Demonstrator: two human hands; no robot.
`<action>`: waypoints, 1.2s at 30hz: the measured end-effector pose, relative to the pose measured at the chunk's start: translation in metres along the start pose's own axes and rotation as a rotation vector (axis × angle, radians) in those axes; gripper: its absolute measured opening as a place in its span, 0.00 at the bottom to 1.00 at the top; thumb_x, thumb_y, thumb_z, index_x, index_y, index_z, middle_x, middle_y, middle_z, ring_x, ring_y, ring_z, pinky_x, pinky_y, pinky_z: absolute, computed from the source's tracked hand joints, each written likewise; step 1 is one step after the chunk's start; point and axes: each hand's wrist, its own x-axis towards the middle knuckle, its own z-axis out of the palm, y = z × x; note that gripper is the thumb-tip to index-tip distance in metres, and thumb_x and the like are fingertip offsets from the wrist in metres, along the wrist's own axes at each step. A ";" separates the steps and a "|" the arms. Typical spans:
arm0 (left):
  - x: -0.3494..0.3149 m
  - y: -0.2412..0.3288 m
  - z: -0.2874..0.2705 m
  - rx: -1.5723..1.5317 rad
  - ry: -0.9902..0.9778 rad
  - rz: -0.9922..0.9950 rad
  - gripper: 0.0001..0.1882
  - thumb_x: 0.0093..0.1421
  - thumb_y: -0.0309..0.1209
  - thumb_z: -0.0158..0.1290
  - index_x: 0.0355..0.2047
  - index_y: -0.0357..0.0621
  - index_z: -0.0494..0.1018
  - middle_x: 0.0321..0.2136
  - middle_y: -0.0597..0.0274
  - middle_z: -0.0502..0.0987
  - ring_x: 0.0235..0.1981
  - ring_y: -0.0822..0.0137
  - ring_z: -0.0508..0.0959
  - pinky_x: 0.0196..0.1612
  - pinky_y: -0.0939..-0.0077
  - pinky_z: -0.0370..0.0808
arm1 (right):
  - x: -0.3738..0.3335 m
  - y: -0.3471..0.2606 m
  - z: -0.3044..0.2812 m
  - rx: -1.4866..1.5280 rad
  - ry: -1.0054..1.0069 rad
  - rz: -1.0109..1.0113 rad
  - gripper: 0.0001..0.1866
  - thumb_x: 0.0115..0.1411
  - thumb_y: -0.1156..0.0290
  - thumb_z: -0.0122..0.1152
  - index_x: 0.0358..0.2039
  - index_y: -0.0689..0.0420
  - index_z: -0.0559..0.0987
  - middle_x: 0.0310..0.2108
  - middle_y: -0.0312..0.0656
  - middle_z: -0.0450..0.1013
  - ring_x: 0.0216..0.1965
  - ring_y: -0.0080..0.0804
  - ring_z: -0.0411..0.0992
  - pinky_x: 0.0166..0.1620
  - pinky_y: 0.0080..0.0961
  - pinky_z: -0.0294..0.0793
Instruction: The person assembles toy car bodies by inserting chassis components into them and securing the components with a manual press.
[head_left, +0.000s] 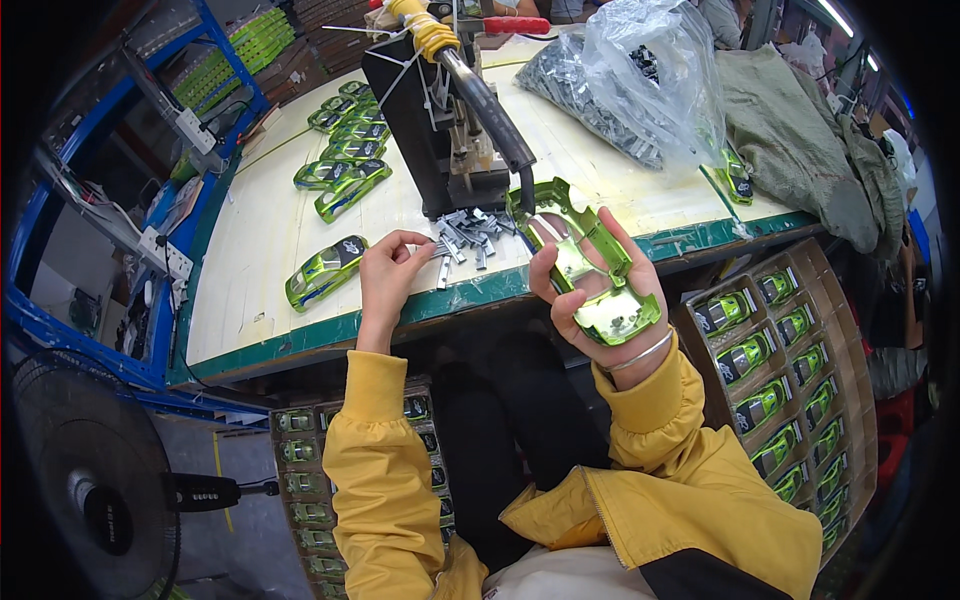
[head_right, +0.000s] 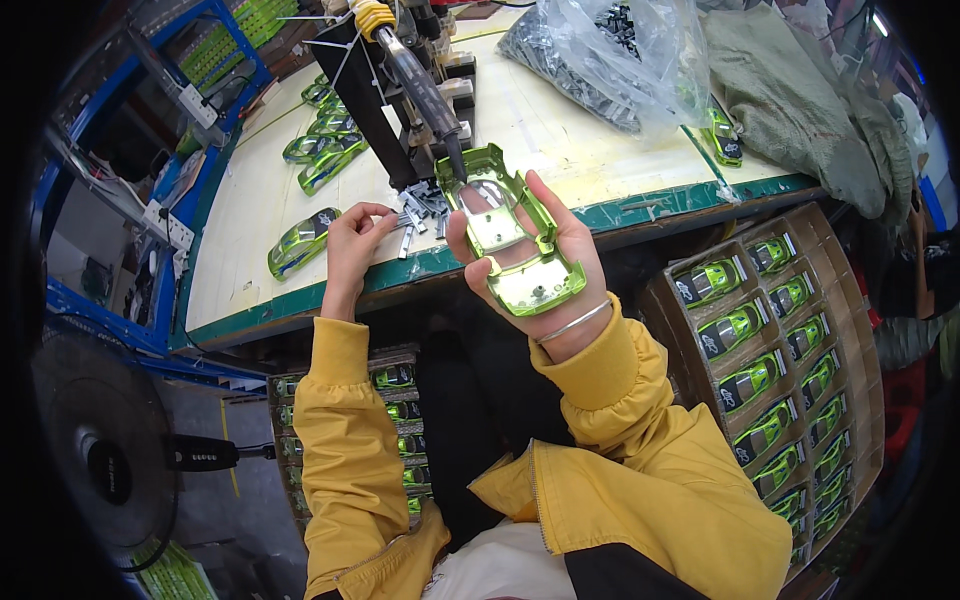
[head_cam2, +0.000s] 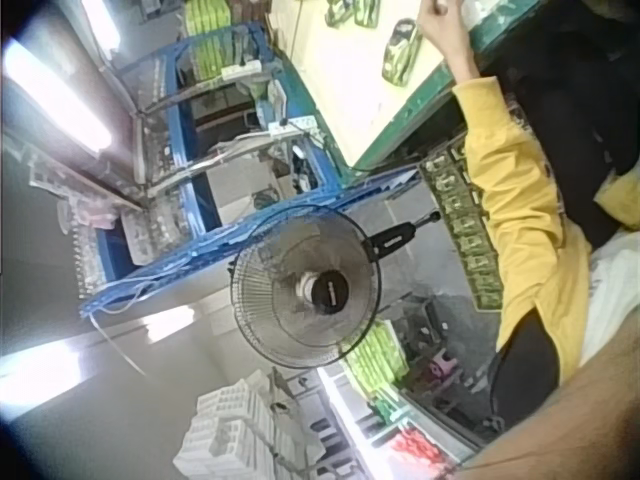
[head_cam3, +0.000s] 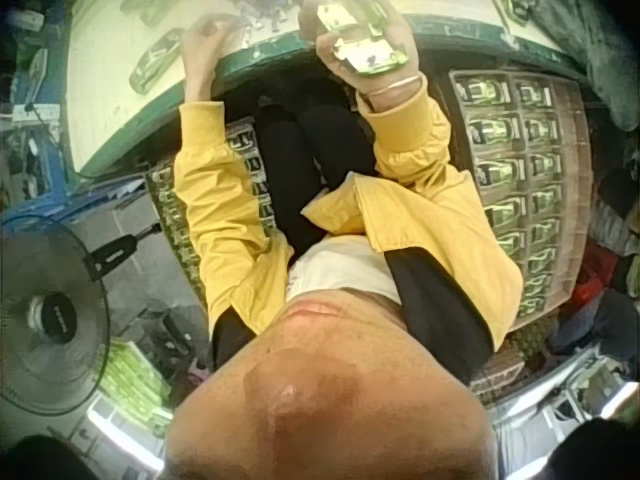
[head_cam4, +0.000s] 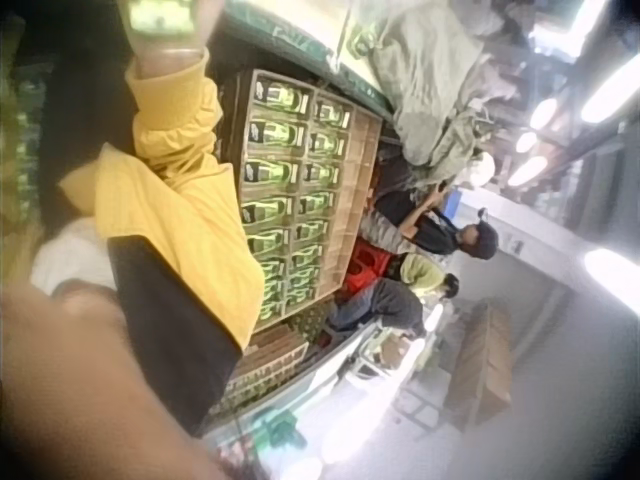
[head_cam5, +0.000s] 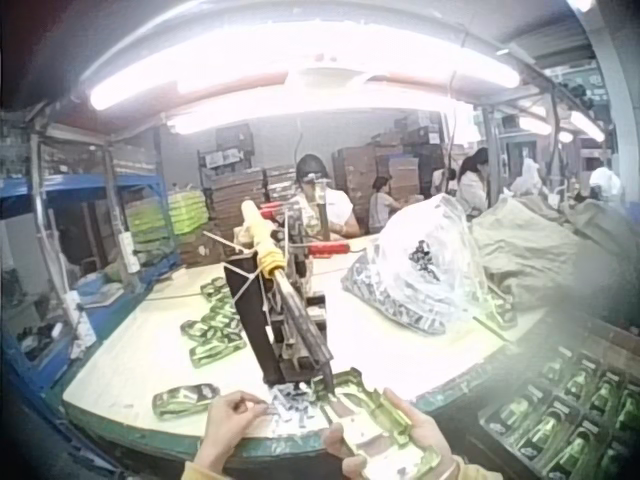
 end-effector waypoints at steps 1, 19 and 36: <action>0.000 0.000 0.001 -0.045 0.008 0.004 0.08 0.44 0.28 0.57 0.24 0.38 0.75 0.10 0.77 0.53 0.14 0.83 0.53 0.17 0.85 0.49 | 0.000 0.000 0.000 0.009 -0.006 0.003 0.22 0.59 0.54 0.38 0.40 0.61 0.70 0.37 0.43 0.68 0.43 0.35 0.62 0.32 0.29 0.69; -0.002 0.000 -0.003 -0.275 -0.021 -0.057 0.07 0.46 0.26 0.57 0.27 0.37 0.73 0.11 0.78 0.59 0.14 0.86 0.55 0.17 0.90 0.48 | -0.001 -0.008 0.000 0.076 -0.003 0.063 0.22 0.58 0.54 0.41 0.41 0.60 0.68 0.38 0.43 0.65 0.43 0.30 0.62 0.31 0.27 0.69; -0.002 0.004 -0.003 -0.366 0.004 -0.006 0.09 0.52 0.28 0.51 0.32 0.36 0.71 0.23 0.61 0.76 0.30 0.76 0.73 0.39 0.83 0.64 | 0.010 0.002 -0.009 -0.033 0.028 0.052 0.22 0.59 0.55 0.40 0.40 0.62 0.69 0.39 0.45 0.68 0.42 0.39 0.64 0.31 0.31 0.69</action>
